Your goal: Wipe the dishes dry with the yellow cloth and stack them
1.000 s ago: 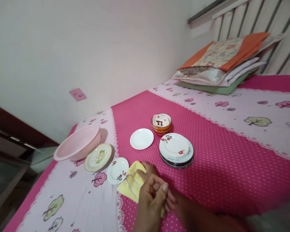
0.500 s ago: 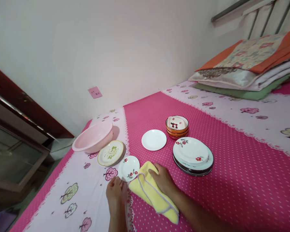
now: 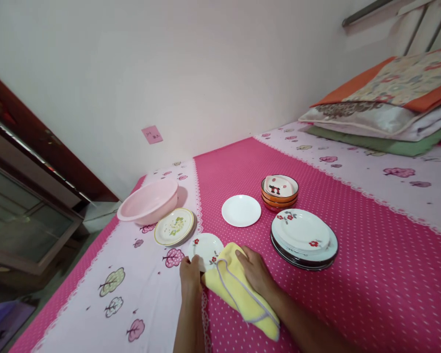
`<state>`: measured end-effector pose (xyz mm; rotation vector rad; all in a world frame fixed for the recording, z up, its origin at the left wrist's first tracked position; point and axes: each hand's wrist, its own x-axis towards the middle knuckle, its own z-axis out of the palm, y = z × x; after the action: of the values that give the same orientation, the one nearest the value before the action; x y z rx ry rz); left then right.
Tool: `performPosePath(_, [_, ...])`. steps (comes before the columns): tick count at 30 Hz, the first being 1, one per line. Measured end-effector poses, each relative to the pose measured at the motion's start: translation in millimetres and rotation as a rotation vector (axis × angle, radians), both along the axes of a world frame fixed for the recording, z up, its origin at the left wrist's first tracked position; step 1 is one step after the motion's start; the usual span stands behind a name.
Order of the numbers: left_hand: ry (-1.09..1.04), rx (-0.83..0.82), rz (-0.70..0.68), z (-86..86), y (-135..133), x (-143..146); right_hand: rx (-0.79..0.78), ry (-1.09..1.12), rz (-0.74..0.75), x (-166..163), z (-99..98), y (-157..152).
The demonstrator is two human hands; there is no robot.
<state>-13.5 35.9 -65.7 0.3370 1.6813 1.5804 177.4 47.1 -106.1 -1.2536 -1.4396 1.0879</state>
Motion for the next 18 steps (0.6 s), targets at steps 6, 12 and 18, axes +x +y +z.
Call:
performPosePath(6, [-0.225,0.195,0.144,25.0,-10,3,-0.017,0.037,-0.06,1,-4.3,2])
performPosePath(12, [-0.454,0.296,0.107,46.8,-22,4,-0.073,0.144,-0.053,6,-5.1,6])
performPosePath(18, [-0.568,0.272,0.082,49.2,-30,7,-0.135,0.273,0.01,13,16.7,4])
